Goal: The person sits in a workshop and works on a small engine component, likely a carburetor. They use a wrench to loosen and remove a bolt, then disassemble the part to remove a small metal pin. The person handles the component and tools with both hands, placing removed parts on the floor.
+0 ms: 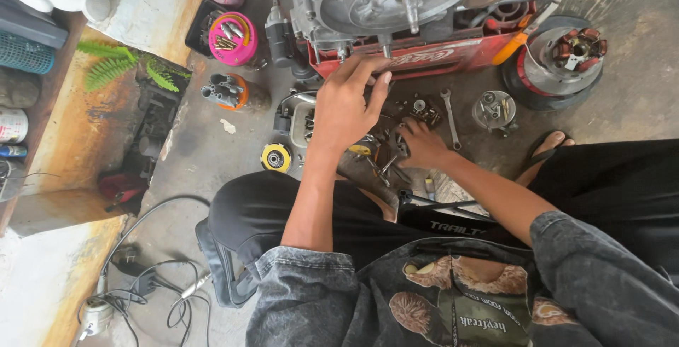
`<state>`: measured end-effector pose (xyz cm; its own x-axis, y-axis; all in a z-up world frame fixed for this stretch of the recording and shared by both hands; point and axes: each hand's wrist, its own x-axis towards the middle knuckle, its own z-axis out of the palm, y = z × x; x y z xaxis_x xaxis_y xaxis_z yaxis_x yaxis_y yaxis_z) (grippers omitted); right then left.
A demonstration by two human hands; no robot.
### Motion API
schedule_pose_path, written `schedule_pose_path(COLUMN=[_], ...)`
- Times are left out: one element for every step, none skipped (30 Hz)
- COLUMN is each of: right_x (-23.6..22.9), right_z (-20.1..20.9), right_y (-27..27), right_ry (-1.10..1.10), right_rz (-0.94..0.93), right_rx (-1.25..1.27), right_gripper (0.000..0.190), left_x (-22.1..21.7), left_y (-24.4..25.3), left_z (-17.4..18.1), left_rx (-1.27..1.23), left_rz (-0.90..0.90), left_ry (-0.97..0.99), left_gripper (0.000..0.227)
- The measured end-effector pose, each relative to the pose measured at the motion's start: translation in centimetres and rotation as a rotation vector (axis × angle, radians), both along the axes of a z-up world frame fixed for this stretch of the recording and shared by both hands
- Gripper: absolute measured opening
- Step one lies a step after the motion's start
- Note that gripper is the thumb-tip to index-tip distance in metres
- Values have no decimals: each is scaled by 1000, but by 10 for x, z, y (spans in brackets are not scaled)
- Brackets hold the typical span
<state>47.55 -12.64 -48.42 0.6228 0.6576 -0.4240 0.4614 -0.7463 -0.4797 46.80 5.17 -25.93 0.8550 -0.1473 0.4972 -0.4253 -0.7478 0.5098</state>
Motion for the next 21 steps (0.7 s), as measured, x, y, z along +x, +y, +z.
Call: schedule_pose_path(right_x=[0,-2,-3,-1,0,0,0,2,4,3,3,3,3,4,4,4,5,7,9,7,7], right_z=[-1,-2,-12,-23,-33,-31,-28,-26,-28,-29,-31,-32,-32,-32,-32,-33,-33,-32,-32,-32,-14], right_y=[1,3,4,4,3,4,4,4,3,3,3,2,2,1,1,2,2,1,0,-3,-2], right_ry=[-21,-40,-38,-75,-112,-114,-122,-134,-140,-175,-209,-211,-206,-202,-203,-228,-253,-258,-267,-268,-265], right_rz=[18,38,42,36,30,33,48,60,60,81,103,105,105,107,110,124,138,141,125,113,118], right_rx=[-18,-35,-33,-27,-22,-22,-42,-63,-63,-74,-86,-84,-93,-103,-102,-97,-93,-91,-43,1,-1], right_gripper=[84,83,83,80,78,78,80,81,81,78,76,76,77,78,78,77,76,76,76,76,76], left_x=[0,-1,-1,-1,0,0,0,1,3,2,2,2,2,2,1,1,1,0,-1,-4,-7], left_y=[1,2,2,3,3,3,3,3,3,4,4,5,5,6,6,6,7,6,5,4,6], left_z=[0,0,0,1,1,0,-1,-1,-2,-2,-3,-4,-6,-6,-5,-5,-4,-1,1,2,-1], left_rx=[10,20,22,25,29,28,33,38,38,41,45,46,52,57,58,61,64,66,65,60,58], left_rz=[3,8,12,21,30,33,36,35,35,43,51,54,62,72,76,78,81,83,87,92,96], left_ry=[3,9,11,12,12,10,9,3,-3,-3,-2,-4,-15,-26,-27,-24,-21,-26,-21,-9,-6], left_gripper=[14,14,14,15,15,15,15,15,15,15,15,15,15,15,15,16,16,16,16,16,16])
